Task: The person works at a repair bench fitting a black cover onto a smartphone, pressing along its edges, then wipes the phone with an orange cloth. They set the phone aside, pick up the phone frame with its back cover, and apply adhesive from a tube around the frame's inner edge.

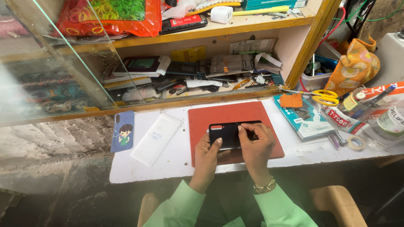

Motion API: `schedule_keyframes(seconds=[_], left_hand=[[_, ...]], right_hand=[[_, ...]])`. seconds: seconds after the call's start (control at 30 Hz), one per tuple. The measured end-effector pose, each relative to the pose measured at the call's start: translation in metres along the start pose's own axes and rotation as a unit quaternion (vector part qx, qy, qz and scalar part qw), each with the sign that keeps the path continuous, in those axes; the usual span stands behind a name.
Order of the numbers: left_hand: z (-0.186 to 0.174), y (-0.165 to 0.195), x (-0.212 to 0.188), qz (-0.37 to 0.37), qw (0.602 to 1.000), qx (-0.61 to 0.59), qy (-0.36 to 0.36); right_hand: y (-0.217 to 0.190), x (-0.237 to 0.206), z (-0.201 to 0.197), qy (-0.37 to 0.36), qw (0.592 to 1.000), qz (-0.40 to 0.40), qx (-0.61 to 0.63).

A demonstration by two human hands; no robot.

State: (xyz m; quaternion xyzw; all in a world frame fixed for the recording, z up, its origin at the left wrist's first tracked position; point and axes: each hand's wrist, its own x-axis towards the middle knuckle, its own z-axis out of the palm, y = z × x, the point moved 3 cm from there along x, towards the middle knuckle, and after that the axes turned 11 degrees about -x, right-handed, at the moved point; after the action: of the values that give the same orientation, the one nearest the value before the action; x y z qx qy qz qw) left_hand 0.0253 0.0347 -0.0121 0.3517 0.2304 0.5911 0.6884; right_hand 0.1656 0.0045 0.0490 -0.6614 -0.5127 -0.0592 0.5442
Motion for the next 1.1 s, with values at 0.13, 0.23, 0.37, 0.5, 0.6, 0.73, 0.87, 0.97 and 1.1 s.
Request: schedule_keyframes(seconds=[0.13,0.23,0.37,0.5,0.6,0.73,0.87,0.97,1.1], left_hand=[[0.0021,0.0024,-0.0005,-0.01,1.0,0.015,0.016],[0.0027,0.003,-0.0009,-0.011,1.0,0.009,0.018],[0.0005,0.001,0.0003,-0.007,1.0,0.005,0.008],[-0.0005,-0.0004,0.0008,-0.005,1.0,-0.003,0.005],[0.0003,0.0007,0.0006,-0.008,1.0,0.002,0.013],[0.0017,0.0022,-0.0001,-0.009,1.0,0.003,0.011],[0.0013,0.0019,-0.0007,-0.009,1.0,0.005,0.011],[0.0008,0.0022,-0.0009,-0.007,1.0,0.003,0.011],[0.0018,0.0031,-0.0005,-0.003,1.0,0.01,0.01]], right_hand=[[-0.0039,-0.0019,0.0041,-0.002,1.0,-0.021,0.006],[-0.0039,-0.0019,0.0053,0.002,1.0,-0.019,0.008],[0.0008,0.0015,0.0008,0.012,1.0,-0.009,-0.013],[-0.0001,0.0015,0.0003,0.008,1.0,-0.015,0.002],[-0.0042,-0.0012,0.005,-0.004,1.0,-0.021,0.015],[-0.0042,-0.0002,0.0061,0.003,1.0,-0.028,0.003],[0.0014,0.0028,0.0013,0.008,1.0,-0.013,0.0],[0.0022,0.0015,0.0012,-0.001,1.0,0.0,0.02],[-0.0012,-0.0012,0.0044,-0.002,1.0,-0.02,0.007]])
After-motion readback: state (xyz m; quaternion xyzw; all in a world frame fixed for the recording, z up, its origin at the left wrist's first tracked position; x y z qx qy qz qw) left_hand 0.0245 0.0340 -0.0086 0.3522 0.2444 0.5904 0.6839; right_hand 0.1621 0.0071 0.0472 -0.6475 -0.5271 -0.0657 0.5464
